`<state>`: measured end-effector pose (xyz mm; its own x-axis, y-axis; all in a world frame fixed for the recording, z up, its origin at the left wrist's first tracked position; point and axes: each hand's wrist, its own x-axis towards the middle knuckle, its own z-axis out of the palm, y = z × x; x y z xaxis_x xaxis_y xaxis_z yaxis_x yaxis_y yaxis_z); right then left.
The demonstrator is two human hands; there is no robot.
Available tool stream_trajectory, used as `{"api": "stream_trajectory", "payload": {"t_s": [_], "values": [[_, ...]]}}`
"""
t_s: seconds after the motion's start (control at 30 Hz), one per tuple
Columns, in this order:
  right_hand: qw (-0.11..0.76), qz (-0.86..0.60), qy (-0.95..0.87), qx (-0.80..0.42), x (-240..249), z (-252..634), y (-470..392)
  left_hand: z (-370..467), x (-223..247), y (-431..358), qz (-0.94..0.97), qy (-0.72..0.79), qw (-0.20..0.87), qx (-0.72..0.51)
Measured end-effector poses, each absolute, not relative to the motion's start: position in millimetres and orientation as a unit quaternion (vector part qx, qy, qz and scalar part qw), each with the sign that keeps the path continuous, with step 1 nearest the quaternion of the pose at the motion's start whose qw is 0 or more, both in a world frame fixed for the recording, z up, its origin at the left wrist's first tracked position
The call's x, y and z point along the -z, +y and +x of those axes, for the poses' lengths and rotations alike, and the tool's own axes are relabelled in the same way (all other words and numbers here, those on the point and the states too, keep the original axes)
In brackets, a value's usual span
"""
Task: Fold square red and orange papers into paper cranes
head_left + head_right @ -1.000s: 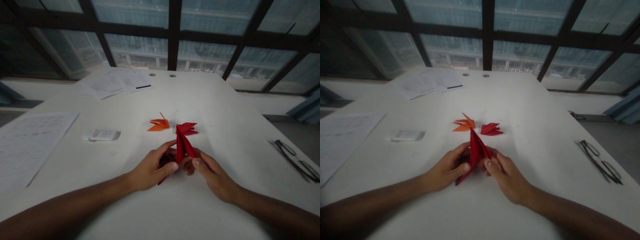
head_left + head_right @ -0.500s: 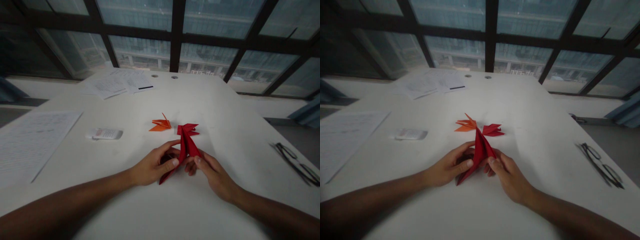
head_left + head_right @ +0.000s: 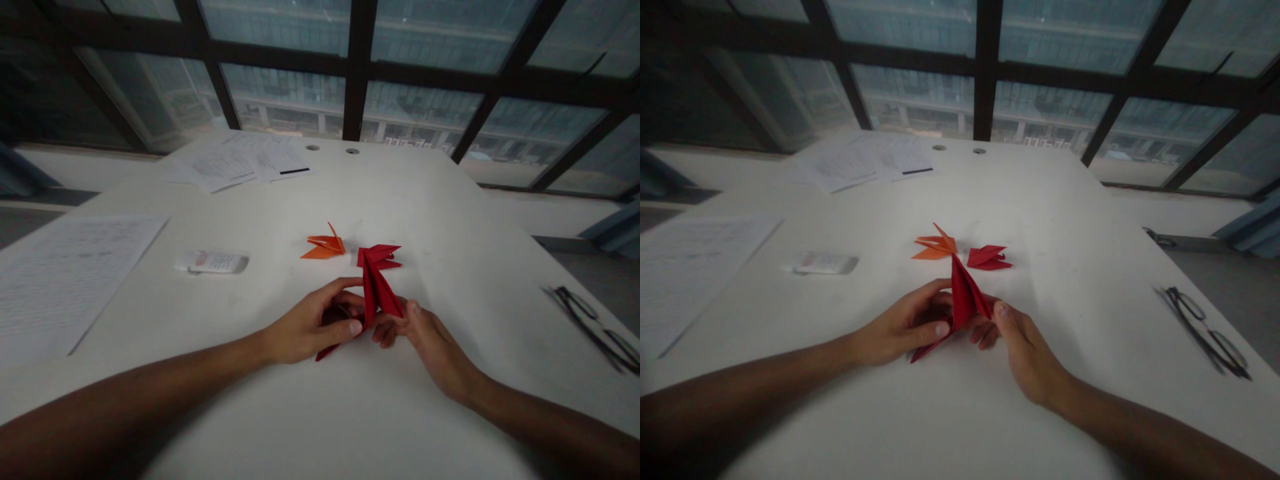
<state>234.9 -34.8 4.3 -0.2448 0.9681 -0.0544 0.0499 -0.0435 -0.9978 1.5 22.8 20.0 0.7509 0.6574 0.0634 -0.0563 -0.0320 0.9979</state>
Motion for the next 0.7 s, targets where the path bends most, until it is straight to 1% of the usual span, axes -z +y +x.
{"api": "stream_trajectory", "payload": {"t_s": [0.27,0.47,0.7], "values": [[0.401,-0.471,-0.535,-0.576,-11.7,231.6,-34.7,1.4,-15.0,23.4,0.701,0.237,0.610,-0.282],[0.382,-0.499,-0.550,-0.550,-16.7,231.0,-34.8,3.7,-15.1,12.5,0.790,0.278,0.486,-0.251],[0.346,-0.470,-0.628,-0.515,-25.9,222.3,-41.0,11.5,-15.0,6.2,0.783,0.373,0.410,-0.281]]}}
